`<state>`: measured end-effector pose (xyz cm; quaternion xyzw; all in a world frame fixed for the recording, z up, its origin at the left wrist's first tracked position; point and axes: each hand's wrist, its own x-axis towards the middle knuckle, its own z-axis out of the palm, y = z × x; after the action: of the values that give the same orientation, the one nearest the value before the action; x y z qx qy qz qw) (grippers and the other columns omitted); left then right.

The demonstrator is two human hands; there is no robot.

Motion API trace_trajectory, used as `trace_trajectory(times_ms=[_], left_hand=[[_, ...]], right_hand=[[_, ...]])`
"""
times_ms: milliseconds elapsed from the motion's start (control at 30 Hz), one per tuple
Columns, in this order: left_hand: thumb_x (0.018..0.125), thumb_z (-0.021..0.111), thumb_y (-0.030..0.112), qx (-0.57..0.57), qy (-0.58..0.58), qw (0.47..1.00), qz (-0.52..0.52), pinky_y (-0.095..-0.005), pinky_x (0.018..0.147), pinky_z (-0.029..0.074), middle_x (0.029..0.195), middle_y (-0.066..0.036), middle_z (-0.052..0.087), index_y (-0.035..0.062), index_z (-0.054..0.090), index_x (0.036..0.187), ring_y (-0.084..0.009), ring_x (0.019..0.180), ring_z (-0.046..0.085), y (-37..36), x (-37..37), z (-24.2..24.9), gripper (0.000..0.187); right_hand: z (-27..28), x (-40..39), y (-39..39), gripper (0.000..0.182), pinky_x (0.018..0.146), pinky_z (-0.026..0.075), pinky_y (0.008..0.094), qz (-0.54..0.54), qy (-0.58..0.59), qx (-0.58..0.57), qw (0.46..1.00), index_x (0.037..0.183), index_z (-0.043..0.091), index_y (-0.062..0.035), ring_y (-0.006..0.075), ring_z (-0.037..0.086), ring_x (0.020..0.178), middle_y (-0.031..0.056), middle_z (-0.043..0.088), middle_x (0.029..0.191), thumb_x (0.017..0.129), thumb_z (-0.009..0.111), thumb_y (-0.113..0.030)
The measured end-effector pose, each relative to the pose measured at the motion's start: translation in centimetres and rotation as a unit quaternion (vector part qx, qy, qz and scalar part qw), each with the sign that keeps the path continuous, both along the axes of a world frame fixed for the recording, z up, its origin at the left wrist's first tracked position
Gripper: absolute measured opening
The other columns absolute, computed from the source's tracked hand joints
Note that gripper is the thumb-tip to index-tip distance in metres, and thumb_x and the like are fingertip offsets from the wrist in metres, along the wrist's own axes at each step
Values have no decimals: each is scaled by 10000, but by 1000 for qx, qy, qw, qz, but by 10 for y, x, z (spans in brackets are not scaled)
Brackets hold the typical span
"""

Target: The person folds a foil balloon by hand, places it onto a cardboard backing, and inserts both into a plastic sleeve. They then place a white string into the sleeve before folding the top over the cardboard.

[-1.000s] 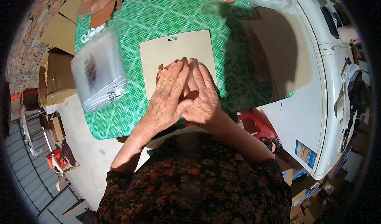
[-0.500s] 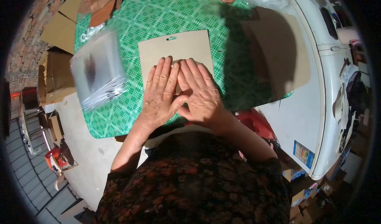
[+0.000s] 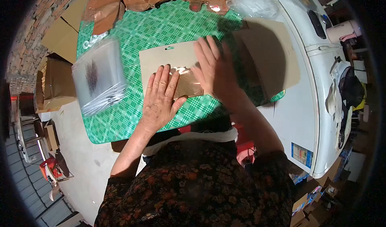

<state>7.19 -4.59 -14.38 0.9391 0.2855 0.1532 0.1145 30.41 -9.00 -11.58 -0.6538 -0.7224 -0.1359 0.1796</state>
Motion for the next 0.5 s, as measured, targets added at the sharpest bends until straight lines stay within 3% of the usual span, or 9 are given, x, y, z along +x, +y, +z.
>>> trace_trajectory(times_ms=[133,233,333,433,500], left_hand=[[1023,536,569,4,-5,1000,-3,-577,1259,228,1658,-259,318,60,370,1615,-436,1550,285,1,-1,0,798],[1025,535,565,0,-6,1000,-4,-577,1258,230,1655,-257,324,61,376,1613,-433,1547,293,0,-1,3,790],[1026,533,564,2,-6,1000,-2,-579,1257,230,1657,-252,325,63,377,1613,-428,1546,297,0,-2,2,787],[1025,533,567,6,-9,1000,1,-583,1258,225,1661,-248,320,68,376,1615,-423,1550,294,-1,-2,2,788],[1025,532,568,8,-11,1000,3,-584,1260,221,1664,-247,315,69,374,1616,-420,1554,287,-2,-2,2,790]], right_hand=[[-17,8,43,507,1097,400,543,18,1,56,998,1270,635,12,351,556,1275,159,670,1236,888,750,-301],[-20,19,71,293,1023,446,522,-5,64,-44,997,1060,672,-44,337,594,1164,123,678,1090,893,747,-273],[-17,38,85,202,903,487,472,90,169,-67,979,1069,661,-46,340,599,1031,149,621,981,978,680,-225],[1,36,86,164,849,514,439,105,262,-125,951,1060,659,-39,351,630,943,164,645,978,997,666,-191],[15,32,81,166,800,530,465,114,306,-114,938,1002,650,-35,370,660,876,173,674,915,980,680,-197]])
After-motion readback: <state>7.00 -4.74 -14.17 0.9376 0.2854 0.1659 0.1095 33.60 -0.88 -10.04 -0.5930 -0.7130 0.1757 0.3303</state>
